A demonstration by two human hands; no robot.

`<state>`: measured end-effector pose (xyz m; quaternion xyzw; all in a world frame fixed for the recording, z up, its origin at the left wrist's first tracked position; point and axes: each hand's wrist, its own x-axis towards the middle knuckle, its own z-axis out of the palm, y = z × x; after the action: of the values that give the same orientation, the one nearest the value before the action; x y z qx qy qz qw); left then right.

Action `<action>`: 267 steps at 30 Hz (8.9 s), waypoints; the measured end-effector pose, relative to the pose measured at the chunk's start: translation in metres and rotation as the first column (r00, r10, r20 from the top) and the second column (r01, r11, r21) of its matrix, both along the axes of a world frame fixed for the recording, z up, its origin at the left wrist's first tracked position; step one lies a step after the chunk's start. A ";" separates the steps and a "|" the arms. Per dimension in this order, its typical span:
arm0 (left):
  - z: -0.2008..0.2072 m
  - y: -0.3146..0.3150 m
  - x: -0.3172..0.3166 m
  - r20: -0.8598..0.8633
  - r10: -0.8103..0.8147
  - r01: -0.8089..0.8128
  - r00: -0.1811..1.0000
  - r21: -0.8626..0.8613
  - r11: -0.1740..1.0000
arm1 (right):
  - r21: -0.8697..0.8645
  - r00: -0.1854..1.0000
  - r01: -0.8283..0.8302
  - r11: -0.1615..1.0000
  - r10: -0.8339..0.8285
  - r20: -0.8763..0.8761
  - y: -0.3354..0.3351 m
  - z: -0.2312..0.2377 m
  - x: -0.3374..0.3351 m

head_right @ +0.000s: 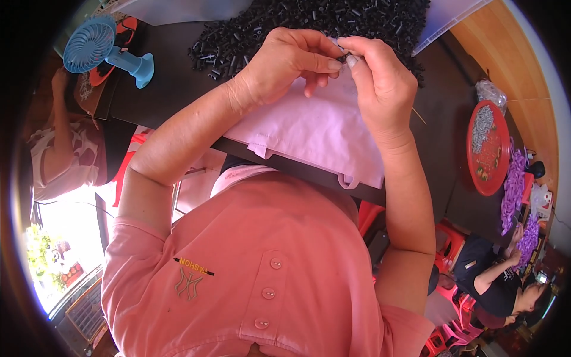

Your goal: The person assembles plastic components by inserting pins into them by hand and placing the assembled pieces onto a cloth bag.

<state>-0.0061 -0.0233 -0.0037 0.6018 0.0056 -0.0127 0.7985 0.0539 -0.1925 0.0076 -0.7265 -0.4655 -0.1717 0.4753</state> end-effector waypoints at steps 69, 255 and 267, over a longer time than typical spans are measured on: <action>0.155 0.138 0.004 0.620 0.434 -0.757 0.654 0.537 0.373 | 0.320 0.924 0.166 0.933 -0.034 -0.381 -0.022 0.007 0.013; 0.006 0.014 0.001 -0.067 0.030 -0.038 0.997 -0.121 0.992 | 0.212 0.753 0.030 0.977 0.117 -0.648 0.024 0.001 0.004; 0.006 0.013 0.002 -0.025 0.066 -0.068 0.998 -0.095 0.993 | 0.127 0.710 -0.024 0.992 0.106 -0.696 0.020 0.008 0.009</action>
<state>-0.0038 -0.0098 0.0019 0.5622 0.0340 0.0071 0.8263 0.0627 -0.1725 0.0155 -0.6936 -0.2658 0.1085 0.6607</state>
